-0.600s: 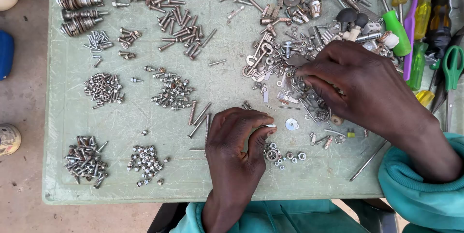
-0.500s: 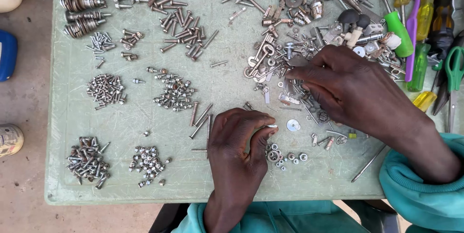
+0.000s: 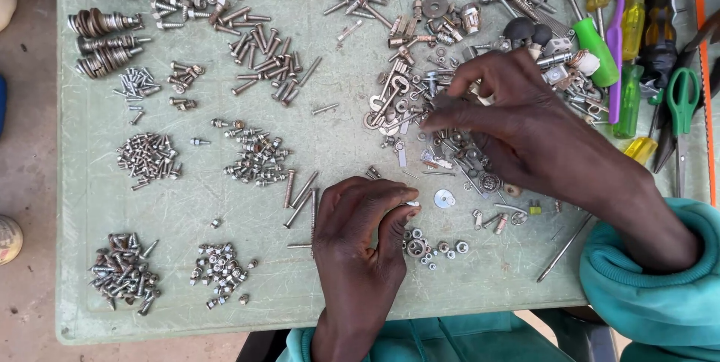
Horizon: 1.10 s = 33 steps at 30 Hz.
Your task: Sort and organize various screws, bolts, and nuts on a workbench.
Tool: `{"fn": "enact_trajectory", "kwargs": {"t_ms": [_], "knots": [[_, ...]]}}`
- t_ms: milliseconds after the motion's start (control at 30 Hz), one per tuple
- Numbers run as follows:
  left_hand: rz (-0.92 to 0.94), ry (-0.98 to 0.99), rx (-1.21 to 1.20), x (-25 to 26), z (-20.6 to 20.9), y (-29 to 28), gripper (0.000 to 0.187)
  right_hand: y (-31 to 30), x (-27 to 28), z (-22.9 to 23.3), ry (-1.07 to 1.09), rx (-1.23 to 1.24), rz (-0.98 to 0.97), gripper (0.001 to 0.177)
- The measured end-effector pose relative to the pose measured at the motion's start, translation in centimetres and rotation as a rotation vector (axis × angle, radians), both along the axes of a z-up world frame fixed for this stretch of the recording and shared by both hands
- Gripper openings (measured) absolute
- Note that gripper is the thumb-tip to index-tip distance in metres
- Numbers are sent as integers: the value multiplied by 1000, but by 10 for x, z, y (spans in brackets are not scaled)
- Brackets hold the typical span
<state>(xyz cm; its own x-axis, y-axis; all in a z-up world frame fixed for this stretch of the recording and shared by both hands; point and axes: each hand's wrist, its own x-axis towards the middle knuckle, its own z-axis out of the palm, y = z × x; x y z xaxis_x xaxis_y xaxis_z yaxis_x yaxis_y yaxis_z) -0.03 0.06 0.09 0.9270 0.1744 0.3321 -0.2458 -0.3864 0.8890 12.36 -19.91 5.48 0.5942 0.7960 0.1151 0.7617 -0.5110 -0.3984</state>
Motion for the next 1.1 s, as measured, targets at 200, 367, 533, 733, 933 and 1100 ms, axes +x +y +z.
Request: {"fn": "enact_trajectory", "kwargs": {"t_ms": [200, 367, 533, 733, 933, 1100], "knots": [[0, -5, -1, 0, 0, 0, 12, -11, 9, -6, -66, -38, -110, 55], [-1, 1, -3, 0, 1, 1, 11, -11, 12, -1, -121, -39, -156, 52], [-6, 8, 27, -1, -1, 0, 11, -7, 14, -9, -114, -50, -88, 66], [4, -19, 9, -1, 1, 1, 11, 1, 17, 5, -265, -27, -151, 27], [-19, -12, -6, -2, -1, 1, 15, 24, 38, -14, -232, -27, 70, 18], [-5, -16, -31, -3, -2, 1, 15, 25, 43, -15, -275, -255, -77, 22]]}}
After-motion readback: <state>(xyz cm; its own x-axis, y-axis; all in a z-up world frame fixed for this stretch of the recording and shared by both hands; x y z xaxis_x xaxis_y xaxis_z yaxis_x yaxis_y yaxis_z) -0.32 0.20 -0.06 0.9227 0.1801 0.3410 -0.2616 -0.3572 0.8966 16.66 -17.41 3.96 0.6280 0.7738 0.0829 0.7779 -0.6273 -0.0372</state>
